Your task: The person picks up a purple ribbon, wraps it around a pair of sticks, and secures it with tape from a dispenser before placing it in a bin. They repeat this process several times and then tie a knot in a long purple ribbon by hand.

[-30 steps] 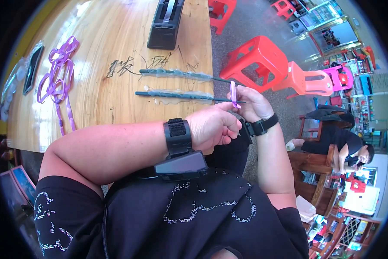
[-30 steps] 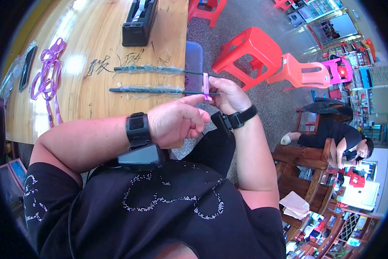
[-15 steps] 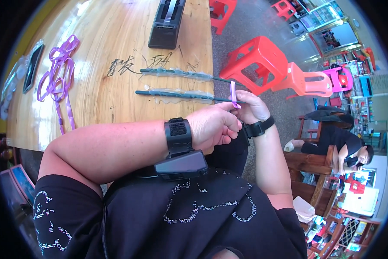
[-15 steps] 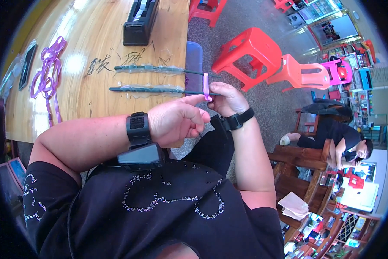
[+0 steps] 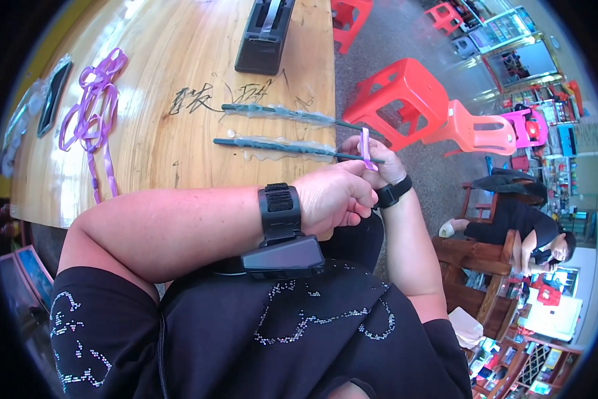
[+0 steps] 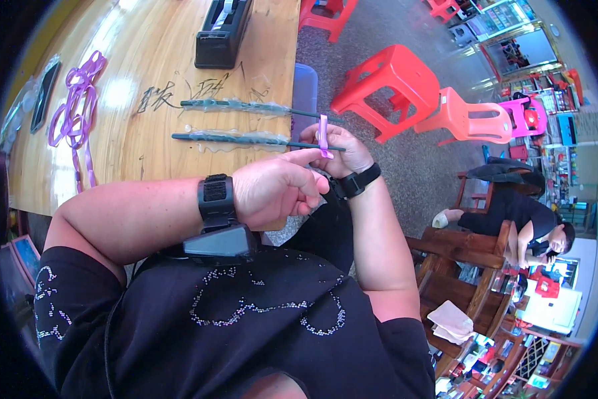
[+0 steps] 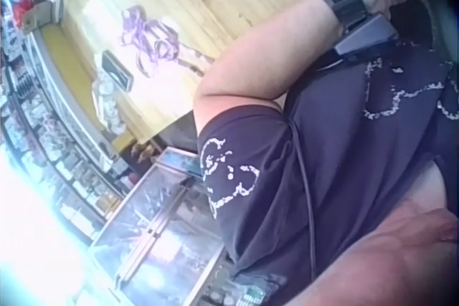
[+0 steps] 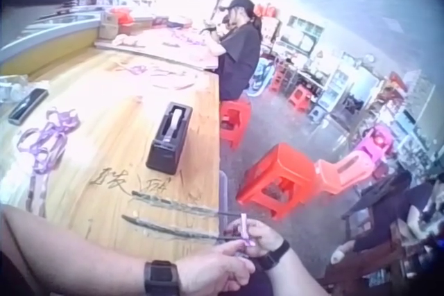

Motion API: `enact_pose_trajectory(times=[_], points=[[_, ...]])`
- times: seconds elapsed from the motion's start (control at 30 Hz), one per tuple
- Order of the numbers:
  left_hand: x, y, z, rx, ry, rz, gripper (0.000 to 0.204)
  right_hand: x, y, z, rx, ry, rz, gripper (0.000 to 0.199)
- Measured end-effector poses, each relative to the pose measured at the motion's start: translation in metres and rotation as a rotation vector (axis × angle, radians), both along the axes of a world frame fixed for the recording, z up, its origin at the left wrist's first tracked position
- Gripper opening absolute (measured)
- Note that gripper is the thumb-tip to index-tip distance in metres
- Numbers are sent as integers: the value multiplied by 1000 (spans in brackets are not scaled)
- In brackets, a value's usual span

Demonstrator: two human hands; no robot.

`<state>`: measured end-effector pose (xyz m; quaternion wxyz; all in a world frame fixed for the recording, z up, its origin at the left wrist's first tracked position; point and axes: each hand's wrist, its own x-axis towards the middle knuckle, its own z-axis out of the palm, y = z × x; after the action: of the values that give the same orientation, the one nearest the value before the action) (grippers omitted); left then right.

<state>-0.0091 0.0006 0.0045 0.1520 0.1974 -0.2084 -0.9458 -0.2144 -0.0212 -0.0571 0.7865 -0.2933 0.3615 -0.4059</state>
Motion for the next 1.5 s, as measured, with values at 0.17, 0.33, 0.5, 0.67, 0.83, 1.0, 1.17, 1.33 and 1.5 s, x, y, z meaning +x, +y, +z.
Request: enact_pose_trajectory(times=[0.17,0.33,0.5,0.67,0.83,1.0,1.17,1.33,1.5], points=[[0,0,0,1,-5,-2,54,-6,3,7,67,146,-135,20],[1,-1,0,-9,2,1,49,-1,11,22,146,45,-173,22],[1,1,3,-43,-33,15,32,12,9,32,46,118,-117,17],[0,2,2,-46,-48,13,33,14,10,32,39,88,-130,13],[-1,1,-2,-66,3,-73,56,12,16,33,-29,151,-162,12],[1,4,2,-542,-67,-419,36,-19,31,25,7,37,-281,11],[-2,5,5,-710,-48,-476,32,-30,48,-39,208,526,-273,15],[-2,4,7,-613,-47,-460,31,-3,26,-27,85,549,-493,23],[3,4,3,-617,-37,-410,29,0,26,-25,30,563,-379,31]])
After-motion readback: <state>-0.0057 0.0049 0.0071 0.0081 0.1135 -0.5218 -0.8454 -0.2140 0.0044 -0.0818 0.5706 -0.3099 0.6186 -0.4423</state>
